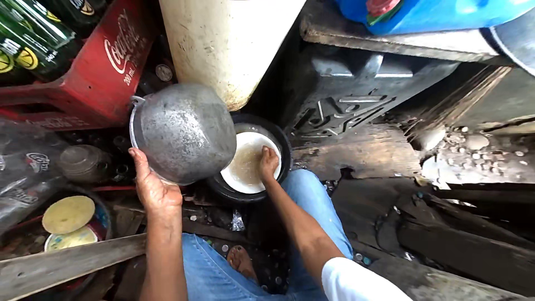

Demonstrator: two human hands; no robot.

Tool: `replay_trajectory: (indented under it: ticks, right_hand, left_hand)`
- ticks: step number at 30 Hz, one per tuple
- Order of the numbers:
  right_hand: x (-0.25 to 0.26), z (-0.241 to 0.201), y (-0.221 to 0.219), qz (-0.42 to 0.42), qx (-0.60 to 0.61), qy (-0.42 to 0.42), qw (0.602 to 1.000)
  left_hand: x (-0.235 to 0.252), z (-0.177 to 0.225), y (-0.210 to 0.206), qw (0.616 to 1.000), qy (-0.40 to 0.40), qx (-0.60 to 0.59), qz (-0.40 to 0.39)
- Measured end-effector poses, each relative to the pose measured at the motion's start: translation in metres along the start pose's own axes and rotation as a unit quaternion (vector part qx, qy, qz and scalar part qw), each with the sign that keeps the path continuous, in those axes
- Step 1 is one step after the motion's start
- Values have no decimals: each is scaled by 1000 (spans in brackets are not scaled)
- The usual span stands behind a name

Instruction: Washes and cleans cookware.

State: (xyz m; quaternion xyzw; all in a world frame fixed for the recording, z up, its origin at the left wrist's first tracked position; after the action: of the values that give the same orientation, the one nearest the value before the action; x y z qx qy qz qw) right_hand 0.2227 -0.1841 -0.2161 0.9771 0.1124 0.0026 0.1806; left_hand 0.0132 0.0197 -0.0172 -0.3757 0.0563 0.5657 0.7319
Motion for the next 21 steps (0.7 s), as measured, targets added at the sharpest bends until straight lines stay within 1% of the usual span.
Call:
replay_trajectory:
  ticks: [1, 2, 3, 4, 5, 6, 7, 8, 9, 10, 11, 12, 13, 14, 15, 16, 17, 18, 19, 20, 21]
  right_hand:
    - [2, 8, 0, 21, 29, -31, 999]
    - [0, 16, -5, 30, 98, -80, 992]
    - [-5, 23, -15, 26, 218, -150, 964]
    - [-12, 23, -31, 25, 368, -232, 900]
    - [-17, 11, -43, 36, 497, -290, 817]
    - [-17, -17, -47, 28, 575, -287, 766]
    - [-15, -56, -42, 2, 601, -231, 765]
    - [-14, -98, -32, -28, 577, -146, 803]
    - [-15, -141, -21, -65, 518, -43, 852]
    - [-18, -184, -13, -108, 434, 69, 892]
    - [-22, -222, -11, -152, 335, 182, 912]
    - [-25, -253, -15, -193, 227, 282, 912]
    - [-25, -274, -26, -231, 104, 356, 899]
    - [-20, -284, -42, -260, -16, 395, 881]
    - [-13, -289, -57, -297, -118, 405, 857]
    - [-4, -293, -69, -344, -180, 394, 833]
    - [7, -296, -79, -401, -206, 369, 813]
    - [18, -297, -86, -459, -203, 341, 795]
    - [26, -297, -91, -510, -167, 306, 787]
    - [35, -292, -96, -541, -124, 262, 790]
    - [44, -283, -98, -553, -91, 216, 800]
  left_hand:
    - [-1, 0, 0, 1000, -4, 5, 5]
    - [-1, -1, -1, 1000, -6, 9, 12]
    - [-1, -2, -1, 1000, -7, 11, 15]
    - [0, -3, -1, 1000, -5, 14, 13]
    - [0, -5, -1, 1000, -3, 18, 11]
    - [0, -6, -1, 1000, -2, 21, 14]
    - [1, -6, -1, 999, -2, 30, 19]
    - [0, -7, -1, 999, -3, 44, 27]
    - [-1, -9, -2, 997, -5, 67, 38]
    - [-4, -10, -3, 994, -6, 98, 49]
    - [-6, -11, -5, 990, -7, 129, 63]
    - [-8, -11, -8, 984, -13, 159, 78]
    - [-10, -11, -10, 978, -20, 188, 89]
    - [-12, -11, -11, 973, -30, 212, 92]
    - [-13, -11, -13, 968, -40, 230, 90]
    - [-15, -10, -15, 964, -49, 245, 87]
    - [-15, -9, -16, 961, -59, 254, 86]
    - [-15, -9, -17, 962, -63, 254, 82]
    - [-16, -8, -17, 963, -59, 250, 81]
    - [-16, -8, -16, 965, -52, 243, 80]
    - [-15, -9, -15, 969, -41, 233, 76]
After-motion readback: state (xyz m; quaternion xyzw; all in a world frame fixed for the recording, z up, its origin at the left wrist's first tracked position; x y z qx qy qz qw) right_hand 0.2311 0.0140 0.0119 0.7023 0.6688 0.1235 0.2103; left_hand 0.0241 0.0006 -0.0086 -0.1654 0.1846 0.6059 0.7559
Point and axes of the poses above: each hand's wrist, its own x-axis towards the middle knuckle, its own y-axis out of the back of the hand, z = x × y, the point moved 8 cm from there along x, towards the middle knuckle, and after that the axes turned 15 degrees about y, right-handed, at the moved point
